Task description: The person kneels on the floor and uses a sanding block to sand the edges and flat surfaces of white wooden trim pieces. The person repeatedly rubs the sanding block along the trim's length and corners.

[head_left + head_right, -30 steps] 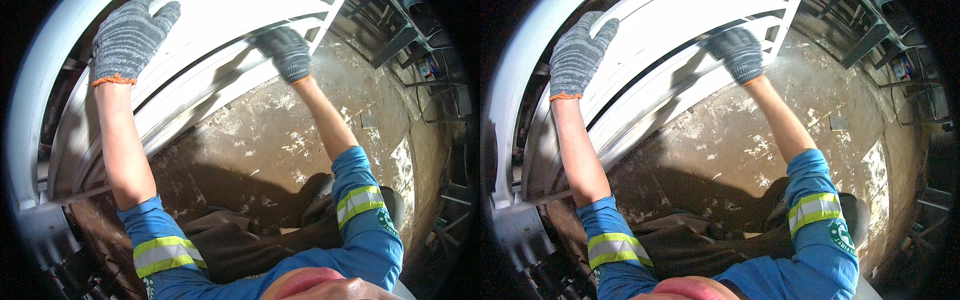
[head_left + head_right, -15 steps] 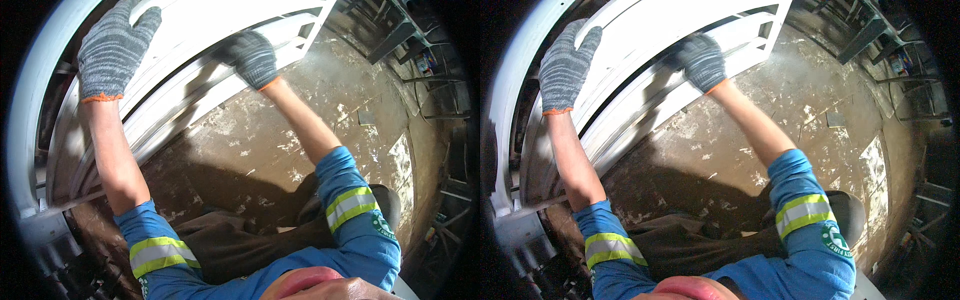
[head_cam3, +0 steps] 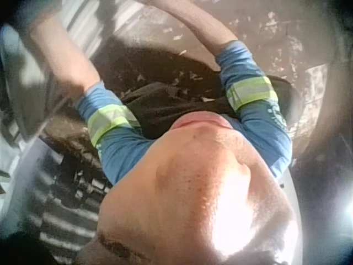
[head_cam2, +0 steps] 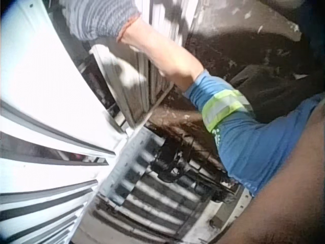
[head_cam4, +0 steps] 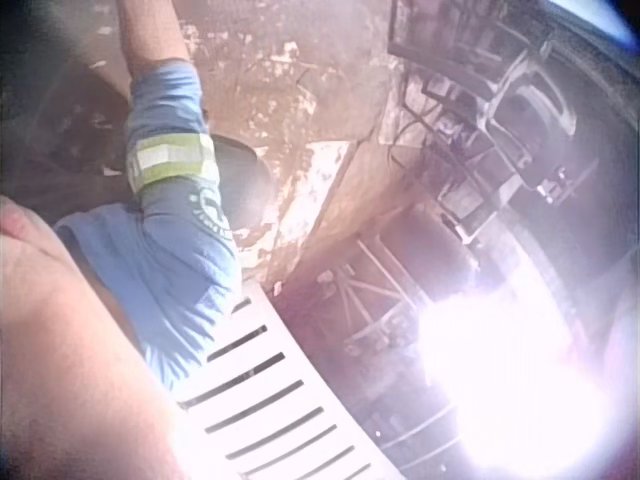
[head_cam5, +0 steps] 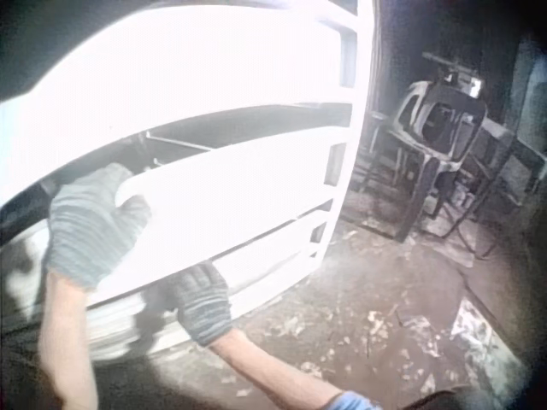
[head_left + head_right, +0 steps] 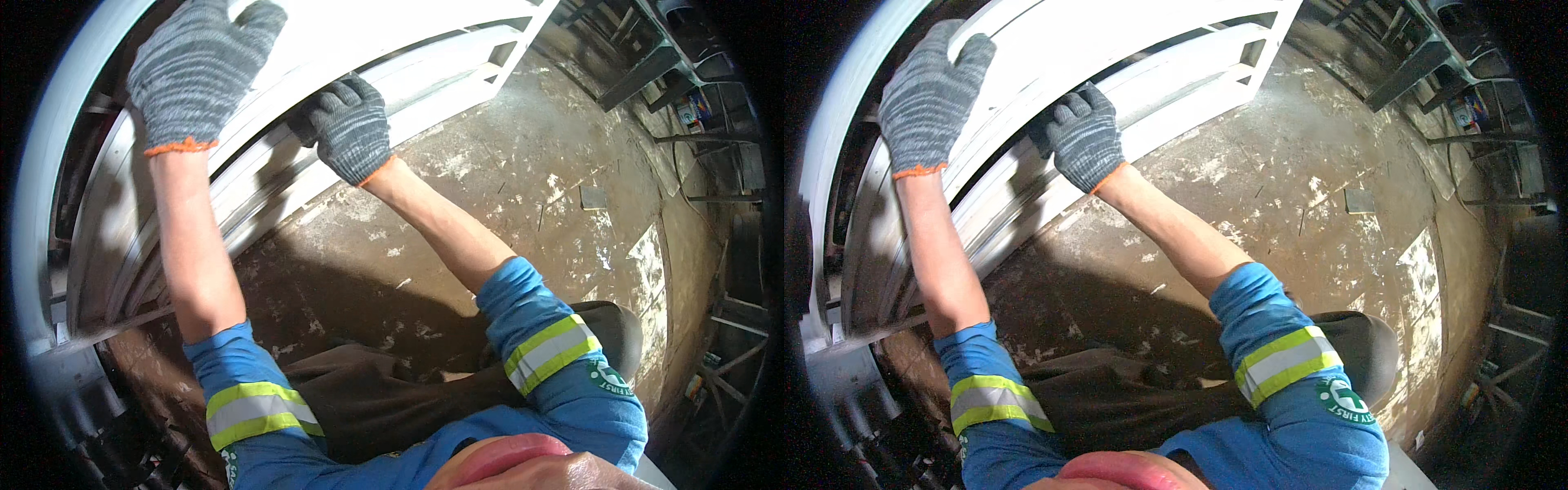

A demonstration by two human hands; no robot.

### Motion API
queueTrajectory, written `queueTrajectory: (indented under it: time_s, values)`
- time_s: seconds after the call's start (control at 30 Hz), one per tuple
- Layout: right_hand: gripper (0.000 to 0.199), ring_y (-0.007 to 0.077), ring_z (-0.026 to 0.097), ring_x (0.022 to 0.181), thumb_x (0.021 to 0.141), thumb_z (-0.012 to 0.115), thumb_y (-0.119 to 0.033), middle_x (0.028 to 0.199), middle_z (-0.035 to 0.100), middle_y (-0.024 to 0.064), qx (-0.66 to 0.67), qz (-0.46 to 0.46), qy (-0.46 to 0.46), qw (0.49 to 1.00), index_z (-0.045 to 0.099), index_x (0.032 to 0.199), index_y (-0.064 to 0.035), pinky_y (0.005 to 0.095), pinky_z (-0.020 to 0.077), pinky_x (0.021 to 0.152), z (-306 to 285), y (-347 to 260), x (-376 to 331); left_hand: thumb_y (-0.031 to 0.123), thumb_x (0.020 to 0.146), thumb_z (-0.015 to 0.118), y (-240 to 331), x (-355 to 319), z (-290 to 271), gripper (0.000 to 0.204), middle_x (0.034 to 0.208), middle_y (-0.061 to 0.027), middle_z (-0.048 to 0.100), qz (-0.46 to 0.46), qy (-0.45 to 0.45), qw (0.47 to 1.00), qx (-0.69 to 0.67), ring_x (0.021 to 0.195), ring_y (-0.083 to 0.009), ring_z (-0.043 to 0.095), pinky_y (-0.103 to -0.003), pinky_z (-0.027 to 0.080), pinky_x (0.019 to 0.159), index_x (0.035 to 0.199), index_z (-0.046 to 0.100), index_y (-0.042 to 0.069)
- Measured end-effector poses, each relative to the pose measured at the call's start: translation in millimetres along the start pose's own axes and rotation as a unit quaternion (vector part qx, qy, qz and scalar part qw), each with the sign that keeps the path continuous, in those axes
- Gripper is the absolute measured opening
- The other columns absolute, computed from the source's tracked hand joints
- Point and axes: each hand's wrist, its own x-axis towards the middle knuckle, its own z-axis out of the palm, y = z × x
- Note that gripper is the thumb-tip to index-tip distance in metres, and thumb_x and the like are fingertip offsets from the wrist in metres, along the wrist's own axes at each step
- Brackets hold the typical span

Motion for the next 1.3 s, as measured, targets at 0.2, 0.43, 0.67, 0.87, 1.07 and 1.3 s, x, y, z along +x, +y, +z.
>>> queueTrajectory:
  time_s: [0.2, 0.43, 0.67, 0.87, 1.07, 1.3]
  values:
    - [0.02, 0.0299, 0.063, 0.083, 0.072, 0.062, -0.01, 0.085, 0.067, 0.0101, -0.041, 0.007, -0.051, 0.998, 0.073, 0.087, -0.015, 0.0413, 0.0499, 0.075, -38.8, 146.6, -4.8, 0.045, 0.086, 0.059, -16.2, -4.7, 4.2, 0.046, 0.11, -0.0151, 0.064, 0.049, 0.026, 0.997, -0.049, 0.1, -0.032, 0.062, -0.04, 0.049, 0.087, 0.117, 0.06, 0.011]
    - [0.032, 0.0262, 0.064, 0.088, 0.073, 0.056, -0.005, 0.093, 0.07, 0.0029, -0.189, 0.12, -0.037, 0.974, 0.074, 0.092, -0.0232, 0.0373, 0.05, 0.08, -78.7, 200.7, -8.2, 0.052, 0.084, 0.055, -5.2, -0.1, 7.6, 0.055, 0.113, -0.0181, 0.062, -0.042, -0.053, 0.998, 0.013, 0.104, -0.0348, 0.06, -0.043, 0.047, 0.09, 0.122, 0.057, 0.011]
    - [0.017, 0.028, 0.057, 0.103, 0.068, 0.059, -0.016, 0.095, 0.063, 0.0107, 0.043, -0.029, 0.021, 0.998, 0.067, 0.082, -0.0115, 0.0434, 0.0362, 0.103, 1.7, 10.4, -10.1, 0.043, 0.088, 0.056, -7.3, -0.3, 5.6, 0.047, 0.113, -0.0177, 0.062, 0.031, -0.016, 0.999, 0.001, 0.102, -0.0331, 0.061, -0.041, 0.048, 0.089, 0.12, 0.057, 0.01]
    - [0.025, 0.0263, 0.063, 0.086, 0.077, 0.059, -0.006, 0.09, 0.069, 0.006, -0.145, 0.072, -0.072, 0.984, 0.073, 0.092, -0.0196, 0.0374, 0.0504, 0.078, -80.7, 190.3, 0.6, 0.045, 0.086, 0.058, -5.9, -3.4, -4.9, 0.046, 0.11, -0.0163, 0.063, 0.015, -0.005, 1.0, -0.007, 0.099, -0.0327, 0.062, -0.041, 0.049, 0.087, 0.118, 0.058, 0.011]
    - [0.027, 0.025, 0.062, 0.094, 0.073, 0.059, -0.004, 0.093, 0.068, 0.0053, -0.14, 0.097, -0.051, 0.984, 0.072, 0.092, -0.0188, 0.0369, 0.0495, 0.084, -72.2, 172.6, -11.0, 0.049, 0.084, 0.056, 13.4, 2.9, 3.5, 0.053, 0.112, -0.0168, 0.062, -0.038, -0.04, 0.998, 0.042, 0.101, -0.034, 0.061, -0.043, 0.048, 0.088, 0.119, 0.057, 0.009]
    - [0.025, 0.0265, 0.061, 0.094, 0.069, 0.059, -0.004, 0.095, 0.067, 0.0072, -0.091, -0.013, -0.005, 0.996, 0.071, 0.088, -0.0162, 0.0394, 0.047, 0.087, -30.2, 137.1, -12.2, 0.052, 0.084, 0.055, -18.6, -5.9, 12.6, 0.058, 0.112, -0.017, 0.063, 0.034, 0.024, 0.999, 0.005, 0.102, -0.0317, 0.063, -0.045, 0.048, 0.093, 0.124, 0.055, 0.01]
